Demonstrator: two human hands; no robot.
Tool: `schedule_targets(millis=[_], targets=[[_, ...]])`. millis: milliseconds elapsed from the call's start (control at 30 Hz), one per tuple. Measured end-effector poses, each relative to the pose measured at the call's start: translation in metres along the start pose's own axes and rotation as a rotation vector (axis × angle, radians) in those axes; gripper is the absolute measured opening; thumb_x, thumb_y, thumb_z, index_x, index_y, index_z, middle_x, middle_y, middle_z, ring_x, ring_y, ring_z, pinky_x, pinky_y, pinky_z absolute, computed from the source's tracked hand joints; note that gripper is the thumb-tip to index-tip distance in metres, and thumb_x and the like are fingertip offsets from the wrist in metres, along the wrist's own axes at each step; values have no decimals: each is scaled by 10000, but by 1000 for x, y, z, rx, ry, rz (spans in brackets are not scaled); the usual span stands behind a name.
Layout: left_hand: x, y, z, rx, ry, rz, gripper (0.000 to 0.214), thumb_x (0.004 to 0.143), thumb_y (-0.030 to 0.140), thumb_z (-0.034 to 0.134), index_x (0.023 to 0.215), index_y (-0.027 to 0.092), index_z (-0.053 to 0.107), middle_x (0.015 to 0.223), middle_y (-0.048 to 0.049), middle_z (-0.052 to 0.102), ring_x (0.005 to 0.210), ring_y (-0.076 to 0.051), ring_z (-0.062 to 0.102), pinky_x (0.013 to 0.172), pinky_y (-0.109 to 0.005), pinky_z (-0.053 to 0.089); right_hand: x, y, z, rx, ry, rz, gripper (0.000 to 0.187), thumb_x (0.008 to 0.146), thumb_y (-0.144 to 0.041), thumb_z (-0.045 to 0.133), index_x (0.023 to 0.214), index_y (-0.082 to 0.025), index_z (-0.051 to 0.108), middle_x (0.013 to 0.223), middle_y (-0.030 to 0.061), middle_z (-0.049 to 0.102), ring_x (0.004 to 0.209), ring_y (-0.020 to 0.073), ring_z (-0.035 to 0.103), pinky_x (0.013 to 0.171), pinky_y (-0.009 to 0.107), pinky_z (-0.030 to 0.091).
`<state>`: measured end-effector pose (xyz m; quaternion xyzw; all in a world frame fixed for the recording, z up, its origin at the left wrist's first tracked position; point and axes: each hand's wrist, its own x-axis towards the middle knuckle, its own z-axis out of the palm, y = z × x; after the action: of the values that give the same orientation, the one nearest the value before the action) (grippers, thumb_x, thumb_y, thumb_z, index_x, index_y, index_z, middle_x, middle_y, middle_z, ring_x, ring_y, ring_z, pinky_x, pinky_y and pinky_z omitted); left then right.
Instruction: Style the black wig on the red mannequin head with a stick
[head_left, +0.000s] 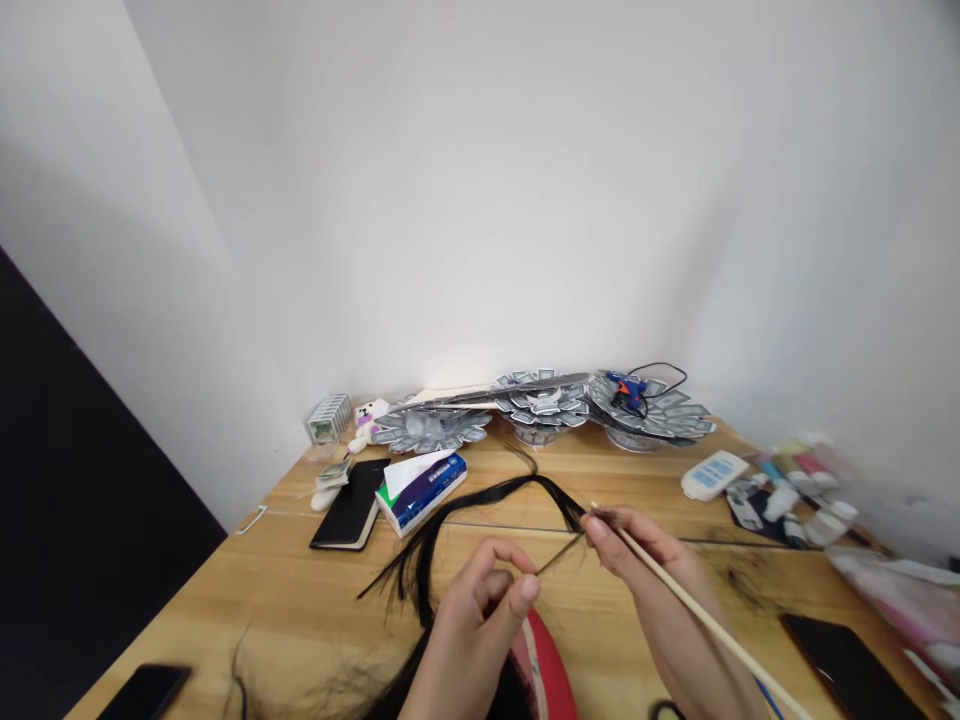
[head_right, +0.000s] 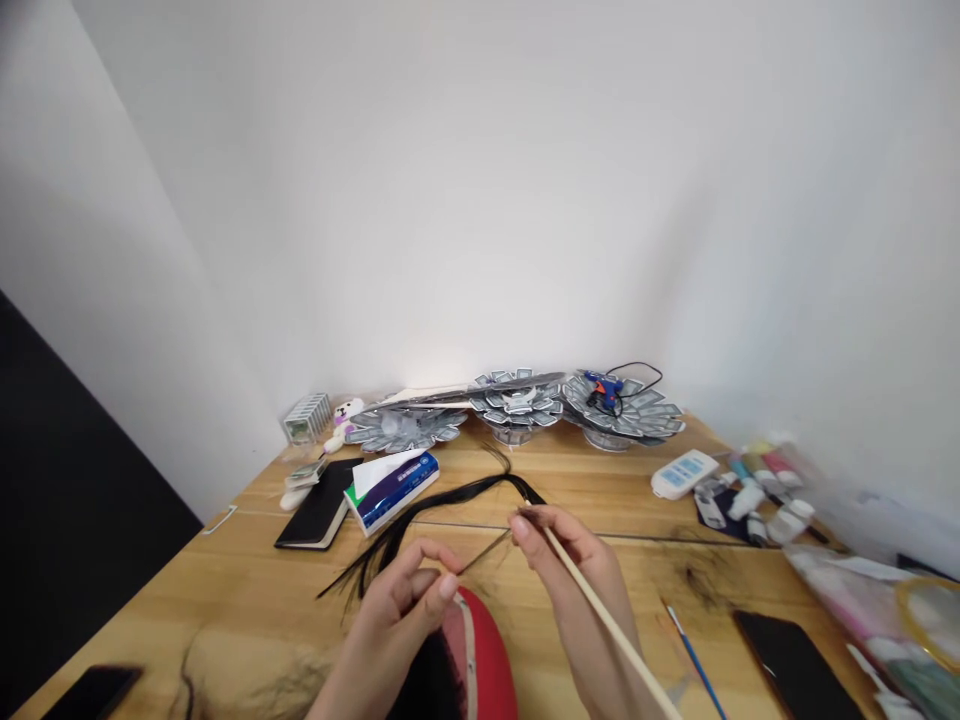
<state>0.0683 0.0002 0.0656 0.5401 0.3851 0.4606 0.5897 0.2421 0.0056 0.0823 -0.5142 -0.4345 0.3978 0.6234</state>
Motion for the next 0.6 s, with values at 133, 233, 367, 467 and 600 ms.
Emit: schedule_targets(millis=[133,233,367,467,600], targets=[[-3,3,-3,194,-5,24,402,857,583,638,752,200,571,518,82,372,486,-107,344,493,-224,248,0,8,-9,125,88,38,306,712,-476,828,820,-199,758,732,2,697,694,153,576,651,237,467],[-4,4,-8,312,-16,28,342,888,465,634,683,193,598,553,34,505,536,-130,457,541,-229,310,1,5,-13,225,143,71,365,614,-494,882,769,-191,750,716,7,688,657,142,559,610,236,469],[-6,5,-14,404,-33,12,343,912,481,578,737,196,654,614,-11,631,594,-171,566,579,-234,378,3,8,-17,315,211,101,413,520,-504,917,689,-180,725,657,-11,635,557,109,501,533,234,455],[-8,3,-16,468,-22,6,358,908,495,566,752,190,665,621,-13,639,603,-176,572,582,-237,378,3,19,-22,312,251,92,416,531,-500,915,702,-169,730,662,-4,635,571,123,517,540,255,461],[-11,3,-15,547,-27,8,320,937,424,513,801,188,680,701,-14,672,684,-182,605,642,-234,397,7,38,-34,252,385,30,327,662,-437,874,761,-178,700,668,-33,618,635,134,536,591,249,459]])
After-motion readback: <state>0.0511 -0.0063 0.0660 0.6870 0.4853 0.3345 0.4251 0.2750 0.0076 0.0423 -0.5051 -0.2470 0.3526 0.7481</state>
